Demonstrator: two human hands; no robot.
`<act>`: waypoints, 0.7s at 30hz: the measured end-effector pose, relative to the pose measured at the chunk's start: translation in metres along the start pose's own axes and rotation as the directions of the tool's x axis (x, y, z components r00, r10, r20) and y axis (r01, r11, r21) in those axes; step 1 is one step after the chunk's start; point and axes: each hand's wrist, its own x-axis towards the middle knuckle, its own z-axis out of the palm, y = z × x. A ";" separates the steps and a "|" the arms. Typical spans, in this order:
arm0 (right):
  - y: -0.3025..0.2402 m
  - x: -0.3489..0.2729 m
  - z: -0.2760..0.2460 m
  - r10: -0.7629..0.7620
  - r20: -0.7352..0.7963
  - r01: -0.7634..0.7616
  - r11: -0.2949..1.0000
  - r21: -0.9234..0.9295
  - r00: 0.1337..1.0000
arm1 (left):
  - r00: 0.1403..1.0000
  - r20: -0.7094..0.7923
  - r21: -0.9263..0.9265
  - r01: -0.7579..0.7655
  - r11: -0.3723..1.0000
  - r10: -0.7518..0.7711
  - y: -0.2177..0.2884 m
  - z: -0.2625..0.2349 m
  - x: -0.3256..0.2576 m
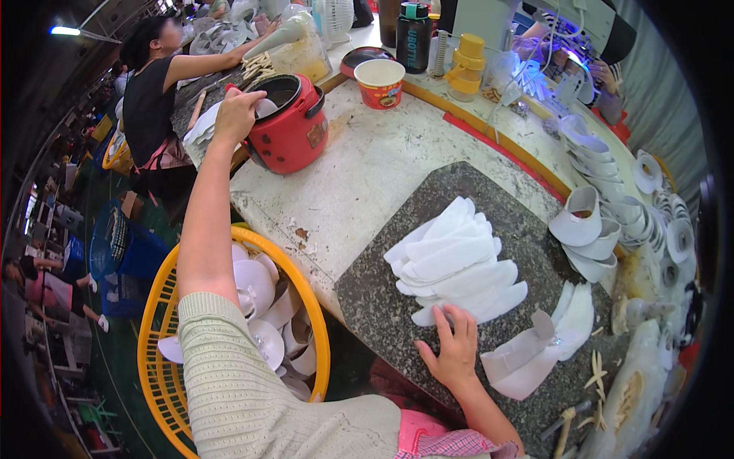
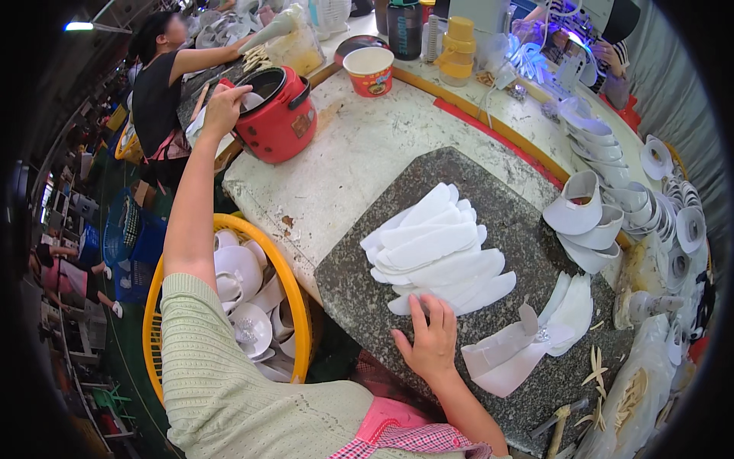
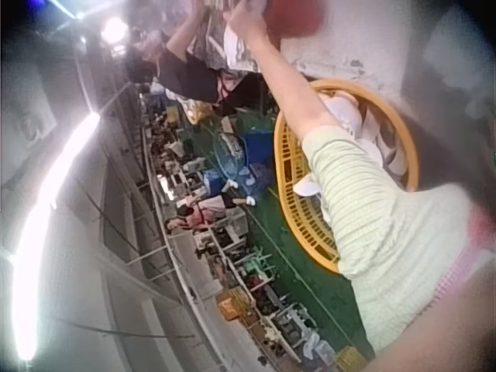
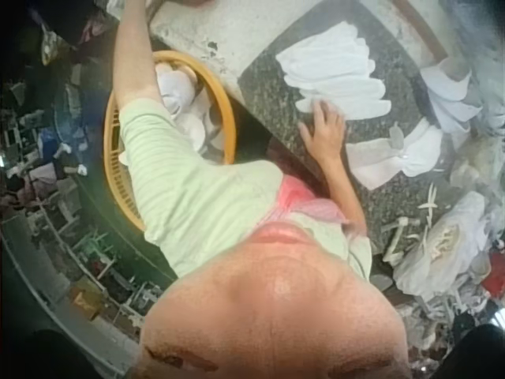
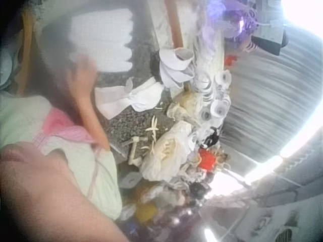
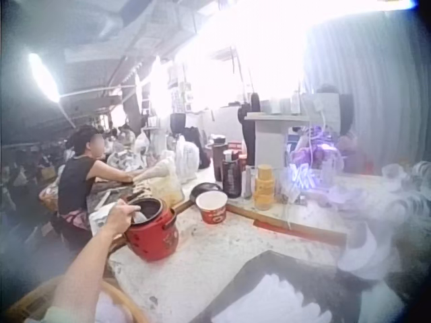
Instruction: The person assembles footwear uppers by hand, taking shoe upper components, attaching lining pieces and padding inserts to them, and pressing the parts together.
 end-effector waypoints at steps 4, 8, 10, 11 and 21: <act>0.002 -0.001 0.001 0.011 0.009 -0.011 1.000 -0.017 1.000 | 0.927 0.246 -0.159 0.326 0.932 -0.282 -0.007 0.013 0.026; -0.002 0.000 -0.001 0.029 0.018 -0.029 1.000 -0.009 0.999 | 0.929 0.338 -0.095 0.192 0.977 -0.149 -0.012 0.030 0.039; -0.002 0.002 -0.001 0.041 0.018 -0.041 0.999 -0.010 0.999 | 0.928 0.326 -0.113 0.228 0.967 -0.181 -0.011 0.039 0.046; -0.003 0.002 0.000 0.043 0.021 -0.043 0.999 0.000 0.999 | 0.902 0.372 -0.058 0.257 0.965 -0.218 -0.013 0.042 0.049; -0.001 0.003 -0.001 0.066 0.029 -0.066 0.998 -0.007 0.997 | 0.840 0.477 -0.044 0.316 0.948 -0.258 -0.001 0.049 0.060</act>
